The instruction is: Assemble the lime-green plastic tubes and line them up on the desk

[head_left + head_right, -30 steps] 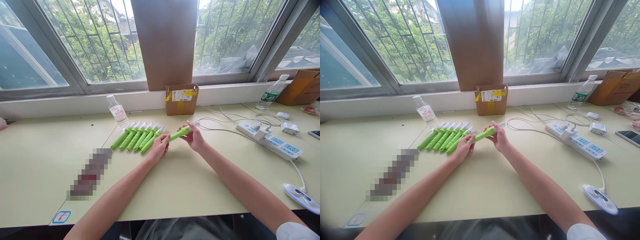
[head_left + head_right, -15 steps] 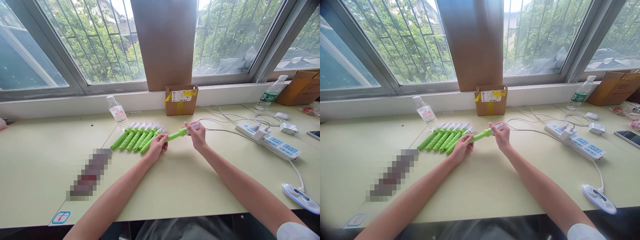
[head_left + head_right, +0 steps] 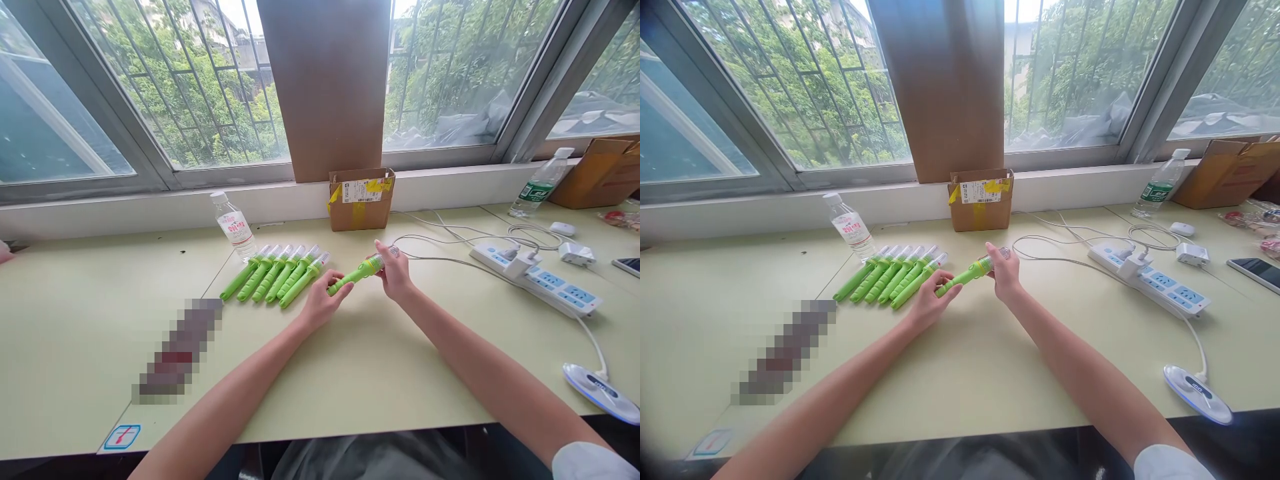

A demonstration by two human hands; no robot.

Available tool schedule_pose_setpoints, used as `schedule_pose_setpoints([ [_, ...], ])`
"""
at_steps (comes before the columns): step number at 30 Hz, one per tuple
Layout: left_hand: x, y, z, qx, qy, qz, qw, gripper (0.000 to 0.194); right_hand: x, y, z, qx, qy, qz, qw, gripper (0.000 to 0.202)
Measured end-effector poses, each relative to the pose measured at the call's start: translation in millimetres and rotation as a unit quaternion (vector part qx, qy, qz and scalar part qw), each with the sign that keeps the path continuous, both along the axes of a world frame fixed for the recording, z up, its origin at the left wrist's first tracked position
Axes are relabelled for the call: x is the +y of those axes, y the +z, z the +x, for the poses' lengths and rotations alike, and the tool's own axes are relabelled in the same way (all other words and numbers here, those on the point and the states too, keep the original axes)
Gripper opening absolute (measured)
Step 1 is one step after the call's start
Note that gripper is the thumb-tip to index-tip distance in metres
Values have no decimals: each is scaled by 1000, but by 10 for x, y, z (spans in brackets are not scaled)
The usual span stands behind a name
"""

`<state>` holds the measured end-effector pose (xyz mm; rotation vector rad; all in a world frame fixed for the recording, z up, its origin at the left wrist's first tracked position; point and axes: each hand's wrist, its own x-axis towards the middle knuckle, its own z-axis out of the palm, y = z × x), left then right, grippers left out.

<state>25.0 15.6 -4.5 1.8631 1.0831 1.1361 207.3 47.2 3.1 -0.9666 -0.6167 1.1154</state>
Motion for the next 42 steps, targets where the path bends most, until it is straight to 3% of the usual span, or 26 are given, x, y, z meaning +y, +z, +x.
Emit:
schedule_pose_setpoints([
  [3,9,39,-15,-14,-34,-96,995,35,-31,48,-7,10,33,31,999,43],
  [7,82,51,-74,-58,-90,-240,965,41,-55,81,-1,47,106,60,991,42],
  [12,138,20,-128,-94,-118,-266,952,44,-57,72,9,61,150,58,985,36],
  [20,139,-3,-99,-63,-109,-213,969,39,-59,73,26,50,159,53,985,24],
  [24,109,-9,-73,26,-23,-64,997,34,-37,56,27,75,149,24,986,13],
  [27,37,2,-32,78,13,43,996,29,-14,41,22,138,137,-4,981,12],
  [29,-31,27,3,81,-32,-7,996,29,-14,47,14,180,133,-7,975,17],
  [31,-95,72,31,56,-100,-135,984,34,-34,71,0,201,150,-3,968,21],
  [36,-147,203,24,-18,-230,-367,901,43,-125,170,-38,210,225,23,951,24],
  [39,-128,224,0,-54,-265,-422,865,44,-152,195,-47,202,245,35,947,25],
  [42,-128,213,7,-53,-274,-419,864,41,-144,183,-40,194,248,36,948,26],
])
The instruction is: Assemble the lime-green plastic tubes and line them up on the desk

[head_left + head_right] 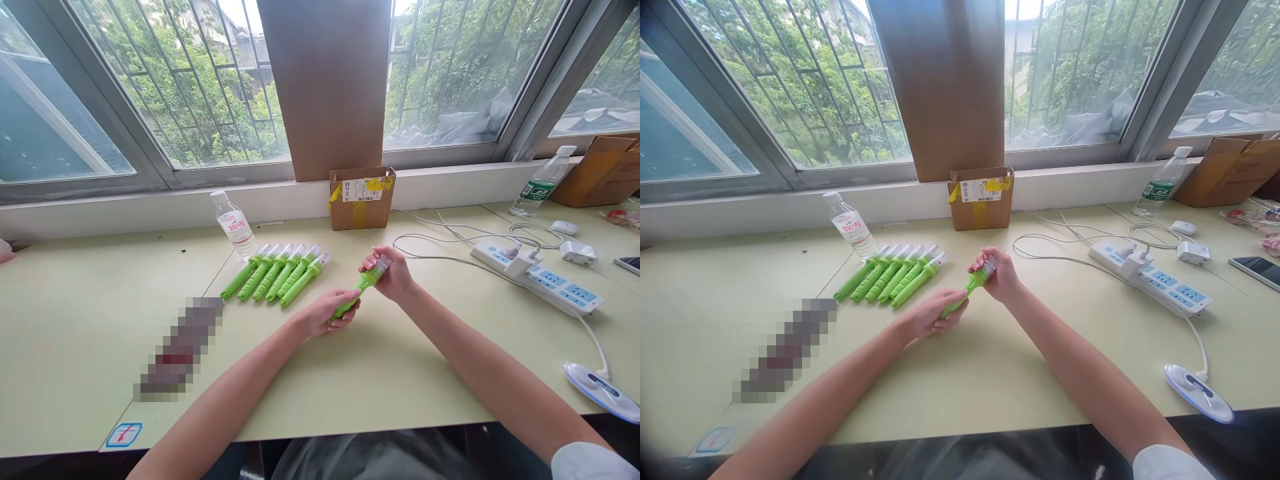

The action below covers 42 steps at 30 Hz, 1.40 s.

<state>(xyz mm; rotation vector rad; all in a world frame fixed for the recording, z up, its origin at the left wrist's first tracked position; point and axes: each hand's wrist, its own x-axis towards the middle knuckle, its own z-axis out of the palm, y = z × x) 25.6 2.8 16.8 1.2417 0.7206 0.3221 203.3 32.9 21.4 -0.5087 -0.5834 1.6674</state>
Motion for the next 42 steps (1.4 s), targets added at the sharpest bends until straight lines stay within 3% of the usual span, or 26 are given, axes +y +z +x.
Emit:
schedule_pose_setpoints([
  [3,-31,-20,45,46,25,62,997,40,17,-14,11,-1,-5,-12,1000,26],
  [6,-65,-70,104,107,67,194,973,41,20,-8,6,-9,-24,-30,999,25],
  [8,-71,-131,134,149,101,313,933,38,16,0,-9,-16,-42,-36,998,24],
  [10,-60,-198,149,216,143,427,866,32,16,-3,-29,-22,-62,-39,997,24],
  [12,-38,-241,144,269,176,494,808,27,24,-20,-46,-27,-81,-50,995,23],
  [13,-28,-246,135,276,179,508,796,26,29,-32,-52,-28,-89,-57,994,23],
  [14,-19,-236,122,267,174,507,801,27,33,-43,-56,-29,-93,-63,993,24],
  [16,-8,-179,85,217,145,455,851,29,27,-53,-68,-27,-87,-63,994,25],
  [18,-8,-93,41,161,101,314,930,29,-7,-38,-89,-24,-60,-45,997,27],
  [20,-15,-13,2,120,29,163,979,28,-64,0,-126,-21,-19,-13,1000,28],
  [23,-39,42,-20,72,-52,30,996,30,-153,62,-188,-19,45,34,998,27],
  [26,-85,16,18,74,-42,11,996,39,-184,78,-215,-22,62,53,996,25],
  [30,-157,-76,131,111,38,94,989,32,-150,46,-198,-32,26,29,999,26],
  [32,-174,-124,183,163,72,165,970,28,-144,39,-199,-43,6,16,999,27],
  [34,-162,-167,210,236,128,285,920,25,-157,46,-220,-49,-21,20,998,28],
  [37,-95,-215,193,337,200,468,792,17,-186,57,-275,-45,-81,47,995,27],
  [38,-66,-223,176,353,198,497,768,15,-189,54,-292,-45,-99,50,993,27],
  [40,-15,-221,133,356,175,512,762,15,-181,38,-311,-50,-113,37,992,27],
  [42,15,-189,86,306,148,495,800,18,-162,17,-310,-50,-106,22,993,27],
])
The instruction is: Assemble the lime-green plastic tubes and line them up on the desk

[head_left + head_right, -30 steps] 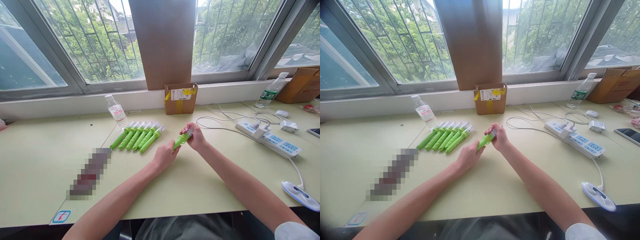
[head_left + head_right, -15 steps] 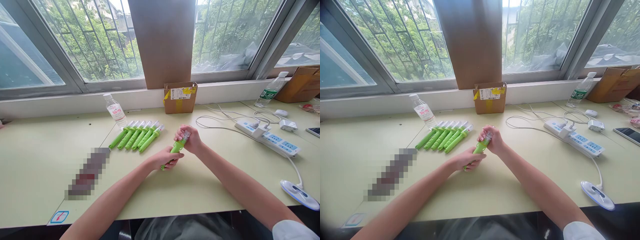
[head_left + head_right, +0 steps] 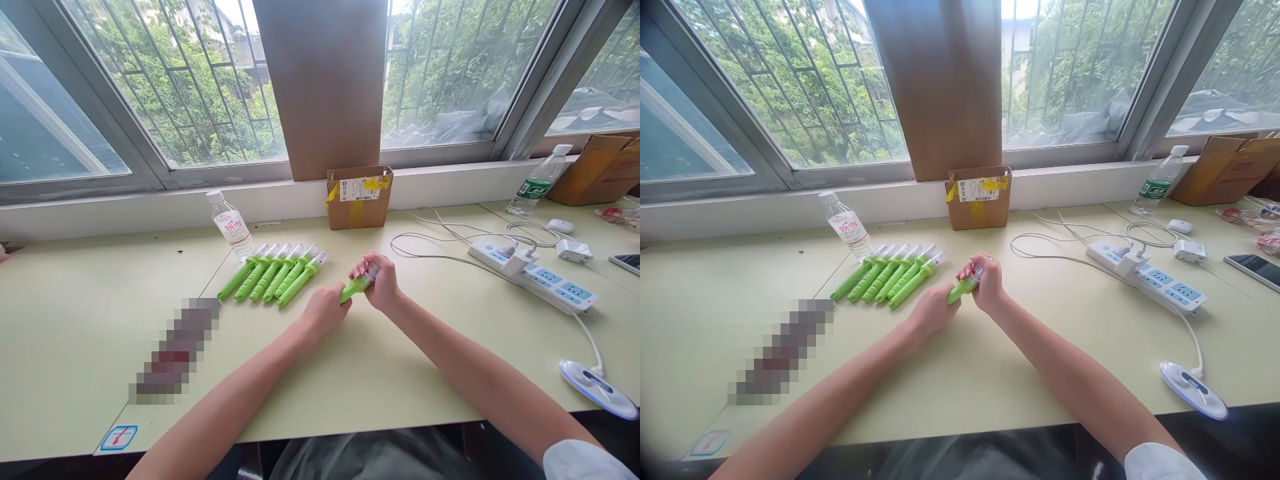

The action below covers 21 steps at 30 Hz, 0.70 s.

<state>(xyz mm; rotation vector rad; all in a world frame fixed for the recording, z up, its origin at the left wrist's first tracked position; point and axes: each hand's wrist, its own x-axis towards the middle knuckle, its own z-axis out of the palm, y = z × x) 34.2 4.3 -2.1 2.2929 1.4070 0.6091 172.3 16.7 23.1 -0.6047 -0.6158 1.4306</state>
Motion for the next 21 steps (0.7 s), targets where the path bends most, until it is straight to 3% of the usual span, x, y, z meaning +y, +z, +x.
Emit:
schedule_pose_setpoints([
  [3,-3,94,-64,-108,-77,-147,980,21,16,-12,21,6,26,6,1000,27],
  [5,-22,165,-95,-132,-110,-292,941,21,5,1,29,9,58,14,998,27],
  [7,-42,221,-110,-155,-146,-388,897,22,-20,28,26,14,104,20,994,27],
  [9,-57,247,-106,-189,-172,-443,860,27,-43,56,15,17,139,23,990,27],
  [11,-74,240,-85,-214,-170,-463,843,34,-52,71,7,13,150,23,988,26],
  [14,-115,183,-21,-218,-133,-435,863,35,-37,62,11,10,126,9,992,25],
  [17,-158,95,68,-180,-73,-348,917,30,-27,40,22,8,98,-7,995,25],
  [19,-161,36,116,-132,-12,-229,964,25,-41,35,14,-2,77,10,997,26],
  [21,-135,-4,131,-73,38,-75,994,18,-67,36,-13,-15,40,37,998,27],
])
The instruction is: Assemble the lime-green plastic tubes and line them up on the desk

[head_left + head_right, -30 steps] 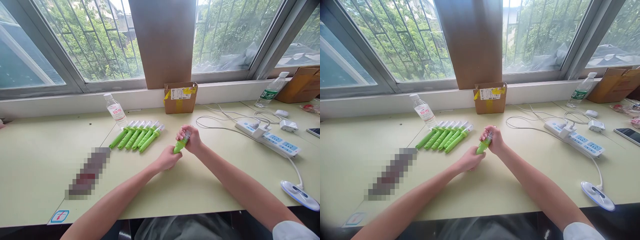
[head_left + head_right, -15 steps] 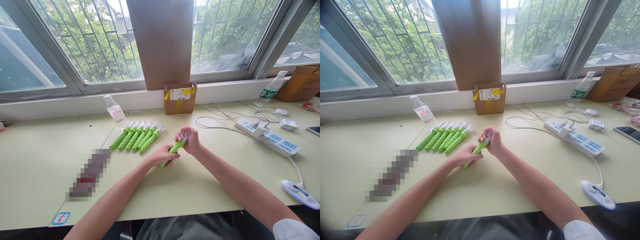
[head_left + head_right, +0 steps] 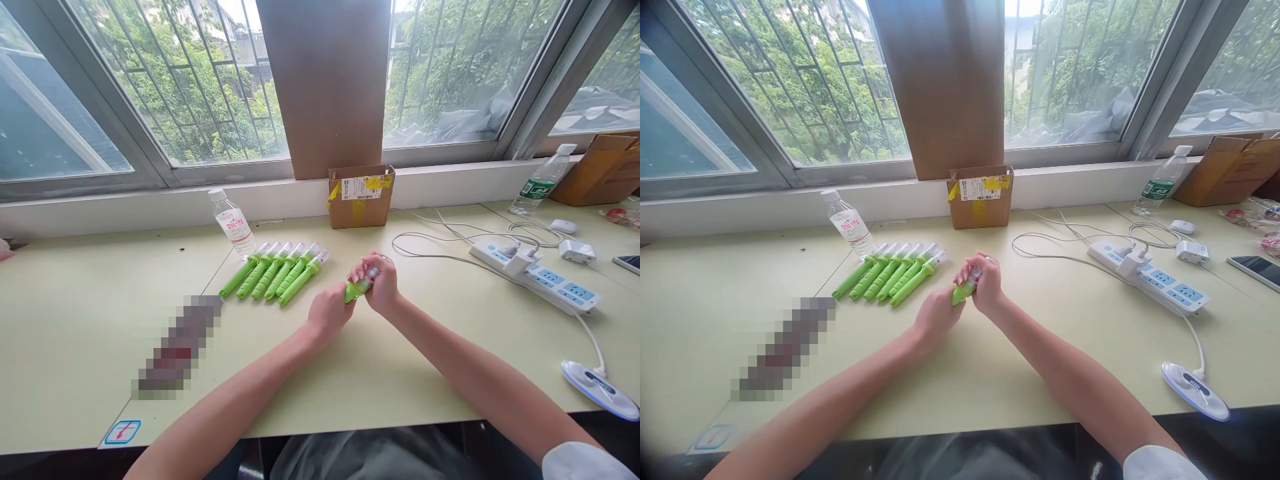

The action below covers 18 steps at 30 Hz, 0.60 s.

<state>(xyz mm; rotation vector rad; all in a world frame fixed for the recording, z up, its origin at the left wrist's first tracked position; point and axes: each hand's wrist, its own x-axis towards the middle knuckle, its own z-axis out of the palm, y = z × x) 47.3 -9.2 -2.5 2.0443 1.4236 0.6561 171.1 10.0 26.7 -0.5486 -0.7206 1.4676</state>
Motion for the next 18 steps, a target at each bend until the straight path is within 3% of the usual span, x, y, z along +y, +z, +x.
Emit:
schedule_pose_setpoints([
  [2,43,-4,-27,39,6,82,996,10,-23,0,-35,-7,-44,13,999,27],
  [4,82,38,-86,21,-37,64,997,9,-35,-4,-62,-8,-64,12,998,27],
  [6,102,113,-156,-45,-100,-43,993,14,-35,-6,-73,-7,-53,11,999,28],
  [9,100,216,-231,-121,-206,-279,930,22,-38,16,-60,-4,3,17,1000,28],
  [12,74,241,-237,-197,-245,-407,858,29,-62,75,-26,-6,76,36,996,27],
  [14,44,223,-207,-222,-249,-448,829,35,-76,112,1,-12,109,49,993,28],
  [16,8,195,-163,-222,-228,-443,838,36,-77,132,25,-22,120,51,991,28],
  [18,-27,167,-110,-200,-182,-387,881,32,-66,133,39,-26,112,50,992,29],
])
